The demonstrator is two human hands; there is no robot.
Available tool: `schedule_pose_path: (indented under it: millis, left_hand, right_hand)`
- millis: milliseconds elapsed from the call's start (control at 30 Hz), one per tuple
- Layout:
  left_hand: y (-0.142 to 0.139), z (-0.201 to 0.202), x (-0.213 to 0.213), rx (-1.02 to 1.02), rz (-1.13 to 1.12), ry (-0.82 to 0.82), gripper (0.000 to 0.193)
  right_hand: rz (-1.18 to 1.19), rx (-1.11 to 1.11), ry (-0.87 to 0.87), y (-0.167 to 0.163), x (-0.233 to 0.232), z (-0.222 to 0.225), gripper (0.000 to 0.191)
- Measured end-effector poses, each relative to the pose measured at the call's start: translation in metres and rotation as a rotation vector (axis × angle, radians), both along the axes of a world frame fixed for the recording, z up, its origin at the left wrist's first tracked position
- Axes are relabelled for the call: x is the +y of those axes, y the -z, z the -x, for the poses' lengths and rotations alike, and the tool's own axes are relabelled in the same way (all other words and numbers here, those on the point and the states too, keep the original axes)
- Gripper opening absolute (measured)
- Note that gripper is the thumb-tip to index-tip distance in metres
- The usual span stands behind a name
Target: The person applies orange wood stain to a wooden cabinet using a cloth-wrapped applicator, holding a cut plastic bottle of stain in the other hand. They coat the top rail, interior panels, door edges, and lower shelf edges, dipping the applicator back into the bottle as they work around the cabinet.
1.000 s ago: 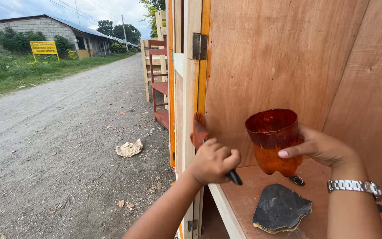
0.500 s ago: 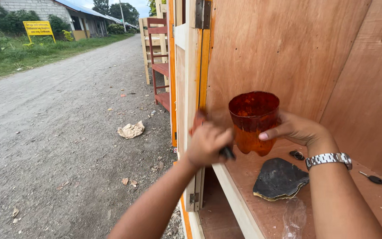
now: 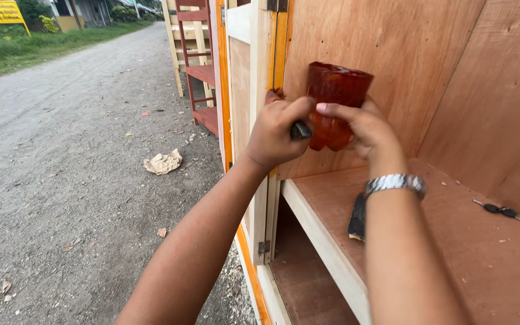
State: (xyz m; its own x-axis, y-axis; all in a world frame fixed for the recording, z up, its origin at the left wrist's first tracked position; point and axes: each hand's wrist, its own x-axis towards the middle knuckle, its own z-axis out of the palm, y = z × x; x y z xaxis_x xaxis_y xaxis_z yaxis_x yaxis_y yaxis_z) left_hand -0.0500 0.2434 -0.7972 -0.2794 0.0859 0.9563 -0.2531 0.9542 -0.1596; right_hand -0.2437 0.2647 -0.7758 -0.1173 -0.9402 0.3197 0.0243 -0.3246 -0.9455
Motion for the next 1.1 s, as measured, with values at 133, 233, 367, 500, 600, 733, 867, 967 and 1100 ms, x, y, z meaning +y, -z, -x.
schedule_pose_path:
  millis: [133,233,367,500,600,733,867,967,1100]
  left_hand:
    - [0.0,-0.001,-0.004,0.034,0.026,-0.021,0.024]
    - [0.013,-0.006,-0.004,0.047,-0.007,0.069,0.023]
    - [0.051,-0.016,-0.001,0.022,-0.039,0.035,0.018]
    - [0.091,-0.026,0.001,-0.032,-0.12,0.074,0.025]
    - [0.104,-0.03,0.002,-0.01,-0.136,0.152,0.023]
    - [0.08,-0.029,0.005,0.11,-0.182,0.207,0.014]
    - [0.027,-0.019,0.004,0.153,-0.204,0.205,0.007]
    - [0.008,-0.003,0.002,0.11,0.0,0.1,0.018]
    - [0.034,0.015,-0.003,-0.274,0.206,-0.105,0.027]
  right_hand:
    - [0.244,-0.17,0.098,0.047,0.017,-0.032,0.056]
    - [0.387,-0.236,0.09,0.09,0.034,-0.046,0.055]
    - [0.369,-0.345,0.12,0.137,0.056,-0.064,0.066]
    - [0.38,-0.333,0.172,0.172,0.084,-0.089,0.078]
    - [0.417,-0.175,0.21,0.188,0.107,-0.097,0.078]
    - [0.182,-0.003,0.209,0.215,0.134,-0.101,0.081]
    - [0.081,-0.149,0.138,0.251,0.129,-0.116,0.094]
    - [-0.017,-0.201,0.083,0.278,0.118,-0.109,0.099]
    - [-0.12,0.067,0.176,0.307,0.093,-0.088,0.096]
